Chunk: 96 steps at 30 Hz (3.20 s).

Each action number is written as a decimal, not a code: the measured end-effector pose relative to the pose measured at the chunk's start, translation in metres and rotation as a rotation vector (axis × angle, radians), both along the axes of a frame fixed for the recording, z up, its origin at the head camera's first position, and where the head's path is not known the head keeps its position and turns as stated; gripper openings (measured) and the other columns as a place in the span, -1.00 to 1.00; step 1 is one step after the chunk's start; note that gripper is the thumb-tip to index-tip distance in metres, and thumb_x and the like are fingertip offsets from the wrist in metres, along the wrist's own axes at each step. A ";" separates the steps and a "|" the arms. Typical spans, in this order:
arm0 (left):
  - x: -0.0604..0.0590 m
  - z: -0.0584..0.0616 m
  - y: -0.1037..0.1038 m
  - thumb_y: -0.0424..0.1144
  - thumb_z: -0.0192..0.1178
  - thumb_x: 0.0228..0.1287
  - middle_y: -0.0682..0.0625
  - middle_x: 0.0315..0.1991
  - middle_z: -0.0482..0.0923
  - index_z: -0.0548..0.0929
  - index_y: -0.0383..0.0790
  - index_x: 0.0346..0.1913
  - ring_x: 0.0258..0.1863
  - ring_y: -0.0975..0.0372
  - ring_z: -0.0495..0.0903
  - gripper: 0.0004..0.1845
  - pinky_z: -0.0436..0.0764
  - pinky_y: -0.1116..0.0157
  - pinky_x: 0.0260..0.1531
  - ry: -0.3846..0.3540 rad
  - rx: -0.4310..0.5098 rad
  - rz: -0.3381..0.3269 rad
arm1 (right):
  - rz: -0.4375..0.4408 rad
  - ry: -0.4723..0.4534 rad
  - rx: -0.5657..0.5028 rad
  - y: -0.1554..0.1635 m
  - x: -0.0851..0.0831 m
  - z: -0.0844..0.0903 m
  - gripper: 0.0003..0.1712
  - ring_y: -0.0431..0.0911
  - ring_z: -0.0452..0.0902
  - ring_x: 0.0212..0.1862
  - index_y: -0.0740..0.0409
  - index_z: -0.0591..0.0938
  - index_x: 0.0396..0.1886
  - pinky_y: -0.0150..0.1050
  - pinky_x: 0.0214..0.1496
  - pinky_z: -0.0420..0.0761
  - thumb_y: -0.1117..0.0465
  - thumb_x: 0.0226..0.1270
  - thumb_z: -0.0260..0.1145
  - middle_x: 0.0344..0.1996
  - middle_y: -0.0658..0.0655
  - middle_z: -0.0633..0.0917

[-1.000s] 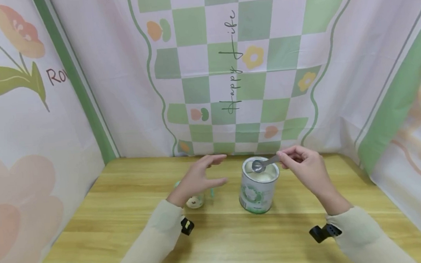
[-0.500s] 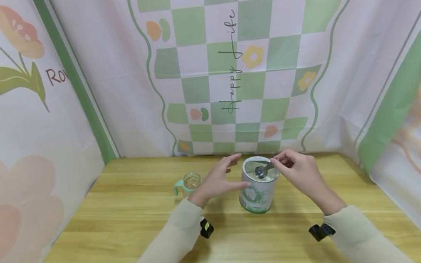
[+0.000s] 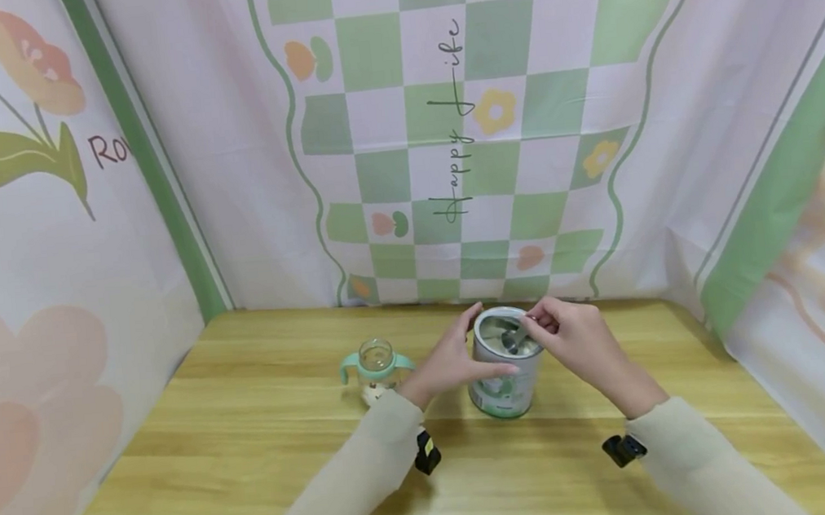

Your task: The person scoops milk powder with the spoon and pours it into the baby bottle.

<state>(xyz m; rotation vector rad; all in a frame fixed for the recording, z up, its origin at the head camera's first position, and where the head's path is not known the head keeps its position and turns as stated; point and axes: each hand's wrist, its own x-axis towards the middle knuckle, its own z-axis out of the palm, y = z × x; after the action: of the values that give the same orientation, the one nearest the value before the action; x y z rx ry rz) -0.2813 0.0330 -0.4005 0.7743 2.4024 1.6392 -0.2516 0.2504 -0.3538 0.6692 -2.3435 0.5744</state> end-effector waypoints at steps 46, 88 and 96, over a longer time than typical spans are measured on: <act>-0.013 -0.012 0.015 -0.18 0.56 0.09 0.15 0.09 0.53 0.19 -0.04 0.50 -0.01 0.30 0.61 -0.03 0.62 0.31 -0.03 -0.107 0.215 -0.129 | 0.104 -0.282 0.089 -0.032 -0.005 0.006 -0.80 -0.30 0.48 -0.53 0.06 0.63 -0.51 -0.37 -0.53 0.53 0.34 0.27 0.44 -0.60 -0.12 0.60; -0.008 -0.014 0.014 -0.04 0.59 0.02 0.26 0.19 0.45 0.25 0.23 0.45 0.10 0.35 0.52 -0.04 0.50 0.23 0.13 -0.111 0.179 -0.070 | -0.051 -0.289 -0.320 0.006 -0.001 -0.003 -0.76 -0.14 0.45 -0.56 0.10 0.73 -0.35 -0.34 -0.58 0.44 0.04 0.41 0.37 -0.57 0.05 0.66; -0.010 -0.015 0.015 -0.05 0.60 0.01 0.26 0.19 0.45 0.28 0.24 0.43 0.11 0.35 0.51 -0.07 0.50 0.23 0.13 -0.101 0.187 -0.075 | -0.058 -0.220 -0.353 0.006 0.000 -0.006 -0.80 -0.16 0.45 -0.55 0.11 0.74 -0.38 -0.40 -0.58 0.43 0.10 0.39 0.40 -0.57 0.01 0.65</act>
<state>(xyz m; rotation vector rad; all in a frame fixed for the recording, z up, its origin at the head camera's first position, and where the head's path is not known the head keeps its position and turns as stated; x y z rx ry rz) -0.2913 0.0476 -0.4153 0.7790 2.1486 1.8446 -0.2517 0.2568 -0.3601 0.3900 -2.3630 1.0500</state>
